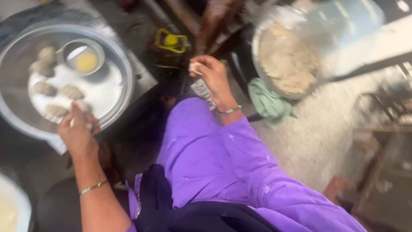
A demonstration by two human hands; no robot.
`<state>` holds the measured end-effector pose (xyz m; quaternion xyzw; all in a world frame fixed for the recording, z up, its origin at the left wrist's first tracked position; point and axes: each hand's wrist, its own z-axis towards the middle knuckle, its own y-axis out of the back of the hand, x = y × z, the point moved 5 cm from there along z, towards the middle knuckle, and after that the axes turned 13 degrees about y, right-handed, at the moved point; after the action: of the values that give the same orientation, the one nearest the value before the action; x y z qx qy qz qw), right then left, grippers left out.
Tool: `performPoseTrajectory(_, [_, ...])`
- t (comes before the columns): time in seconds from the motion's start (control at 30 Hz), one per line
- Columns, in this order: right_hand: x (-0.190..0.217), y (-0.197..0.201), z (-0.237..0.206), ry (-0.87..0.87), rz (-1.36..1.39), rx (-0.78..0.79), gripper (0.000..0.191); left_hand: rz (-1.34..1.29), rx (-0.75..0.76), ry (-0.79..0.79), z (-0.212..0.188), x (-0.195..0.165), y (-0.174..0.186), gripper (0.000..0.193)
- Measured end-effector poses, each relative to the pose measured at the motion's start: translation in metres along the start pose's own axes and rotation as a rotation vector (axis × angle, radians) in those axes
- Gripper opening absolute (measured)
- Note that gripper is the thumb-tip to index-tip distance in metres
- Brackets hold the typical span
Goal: The person sits on a low chair and portions dough from a large covered bowl into small balls, rolling each between the hands and arranging the balls on a metal tray with a small bowl of oil. They then place dough balls between plastic sheets on a stone base and operate a hand-rolled pressing machine to flatten them into thin round discs, stacking the flattened discs on a plate.
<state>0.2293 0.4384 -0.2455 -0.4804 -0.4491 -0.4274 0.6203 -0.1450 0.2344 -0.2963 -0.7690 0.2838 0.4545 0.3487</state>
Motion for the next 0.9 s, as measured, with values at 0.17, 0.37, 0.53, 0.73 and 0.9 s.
performPoseTrajectory(0.17, [0.048, 0.149, -0.015, 0.273, -0.414, -0.23, 0.021, 0.212, -0.157, -0.014, 0.02, 0.018, 0.004, 0.031])
performPoseTrajectory(0.37, [0.101, 0.229, -0.017, 0.478, -1.767, 0.295, 0.058, 0.067, -0.151, 0.154, 0.023, 0.017, 0.023, 0.065])
performPoseTrajectory(0.53, [0.079, 0.254, -0.003, 0.507, -1.869, 0.467, 0.052, 0.124, -0.165, 0.098, 0.015, 0.011, 0.024, 0.046])
performPoseTrajectory(0.73, [0.039, 0.284, 0.013, 0.427, -1.978, 0.34, 0.01, 0.193, -0.16, 0.068, 0.011, 0.009, 0.02, 0.025])
performPoseTrajectory(0.9, [0.069, 0.308, 0.009, 0.202, -1.601, 0.088, 0.015, 0.193, -0.137, 0.069, 0.007, 0.002, 0.022, 0.021])
